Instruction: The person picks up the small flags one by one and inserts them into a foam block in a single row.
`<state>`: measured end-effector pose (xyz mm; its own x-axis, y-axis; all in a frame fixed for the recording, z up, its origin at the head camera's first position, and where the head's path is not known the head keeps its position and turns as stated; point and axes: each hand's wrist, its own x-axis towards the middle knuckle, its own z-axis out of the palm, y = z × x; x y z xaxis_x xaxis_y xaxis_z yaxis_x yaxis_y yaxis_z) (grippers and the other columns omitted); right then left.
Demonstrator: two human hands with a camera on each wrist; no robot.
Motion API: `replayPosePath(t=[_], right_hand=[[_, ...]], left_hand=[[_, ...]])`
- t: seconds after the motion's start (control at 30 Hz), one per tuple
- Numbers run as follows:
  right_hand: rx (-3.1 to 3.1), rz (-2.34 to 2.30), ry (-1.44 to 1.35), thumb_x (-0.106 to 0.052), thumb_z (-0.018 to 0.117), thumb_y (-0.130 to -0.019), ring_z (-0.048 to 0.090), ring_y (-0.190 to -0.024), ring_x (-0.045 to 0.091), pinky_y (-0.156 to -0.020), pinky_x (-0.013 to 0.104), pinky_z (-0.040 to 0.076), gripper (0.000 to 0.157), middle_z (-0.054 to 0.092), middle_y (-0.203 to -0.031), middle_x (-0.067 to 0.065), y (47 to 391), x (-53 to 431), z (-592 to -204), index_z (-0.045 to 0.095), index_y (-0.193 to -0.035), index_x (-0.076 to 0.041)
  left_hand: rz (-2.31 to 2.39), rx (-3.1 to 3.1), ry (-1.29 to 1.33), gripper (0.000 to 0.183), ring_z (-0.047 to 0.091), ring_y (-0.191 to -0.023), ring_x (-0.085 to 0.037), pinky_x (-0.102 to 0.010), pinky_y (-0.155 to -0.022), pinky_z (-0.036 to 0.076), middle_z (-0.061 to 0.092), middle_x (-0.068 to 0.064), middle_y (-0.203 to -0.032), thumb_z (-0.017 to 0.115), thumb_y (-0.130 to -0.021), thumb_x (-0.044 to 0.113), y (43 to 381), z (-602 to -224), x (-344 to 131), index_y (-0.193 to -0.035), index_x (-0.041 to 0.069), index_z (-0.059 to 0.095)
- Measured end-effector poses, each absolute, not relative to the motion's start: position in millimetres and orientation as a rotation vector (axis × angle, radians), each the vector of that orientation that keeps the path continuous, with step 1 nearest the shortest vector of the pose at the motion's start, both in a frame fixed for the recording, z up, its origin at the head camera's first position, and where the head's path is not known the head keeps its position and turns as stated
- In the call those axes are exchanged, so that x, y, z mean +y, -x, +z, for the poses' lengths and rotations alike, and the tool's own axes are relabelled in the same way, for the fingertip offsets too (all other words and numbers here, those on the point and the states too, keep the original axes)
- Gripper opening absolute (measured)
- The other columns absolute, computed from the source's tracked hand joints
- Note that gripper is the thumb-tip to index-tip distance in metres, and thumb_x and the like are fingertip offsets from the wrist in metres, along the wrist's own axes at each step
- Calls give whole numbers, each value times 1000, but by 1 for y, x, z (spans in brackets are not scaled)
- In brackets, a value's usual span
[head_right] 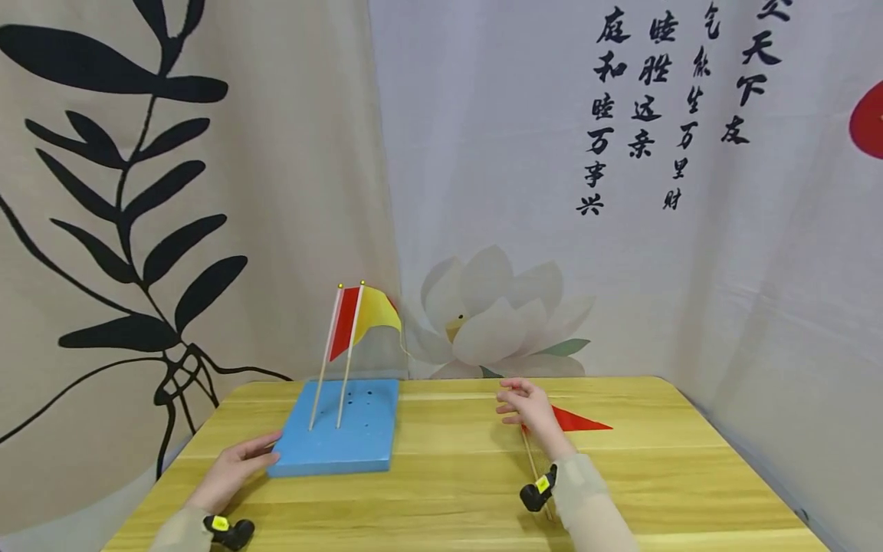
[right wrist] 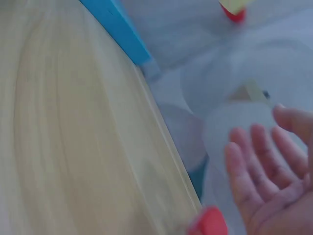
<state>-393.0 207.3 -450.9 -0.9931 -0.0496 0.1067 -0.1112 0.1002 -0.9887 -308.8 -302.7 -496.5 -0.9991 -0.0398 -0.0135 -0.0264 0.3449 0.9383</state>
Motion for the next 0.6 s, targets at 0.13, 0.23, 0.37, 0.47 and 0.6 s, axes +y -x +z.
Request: replayPosePath(t=[0.13,0.23,0.37,0.47,0.6], right_hand=[[-2354,2093,-137,-13,62,-95,69,-84,31,-74,41,59,36,67,-100,16,384,236,-453,54,-123,10],[-2381,2137,-144,-14,62,-95,70,-83,30,-74,41,59,41,67,-98,16,378,251,-455,53,-123,15],[-2405,2208,-125,-15,64,-94,71,-79,25,-69,36,60,43,69,-95,12,370,266,-463,54,-122,16],[-2426,2221,-71,-16,67,-92,70,-75,22,-65,33,59,44,70,-94,12,366,273,-470,56,-120,15],[-2487,2154,4,-17,69,-90,68,-69,18,-61,31,59,42,69,-88,11,362,276,-472,58,-117,13]], left_hand=[[-1782,-2574,-66,62,46,-126,-39,-49,-99,45,45,-23,-143,69,-91,30,308,-493,-304,-140,-2,49],[-1768,-2590,-64,63,45,-127,-40,-50,-99,44,44,-22,-144,68,-92,31,308,-491,-305,-141,-1,48],[-1769,-2601,-72,62,44,-128,-40,-50,-99,44,44,-23,-145,68,-92,31,308,-491,-305,-141,-2,48],[-1781,-2600,-75,62,45,-128,-40,-50,-99,45,44,-24,-144,68,-92,30,308,-492,-304,-141,-3,48],[-1778,-2601,-76,62,45,-127,-40,-50,-99,44,44,-25,-144,68,-92,30,309,-494,-302,-140,-4,48]])
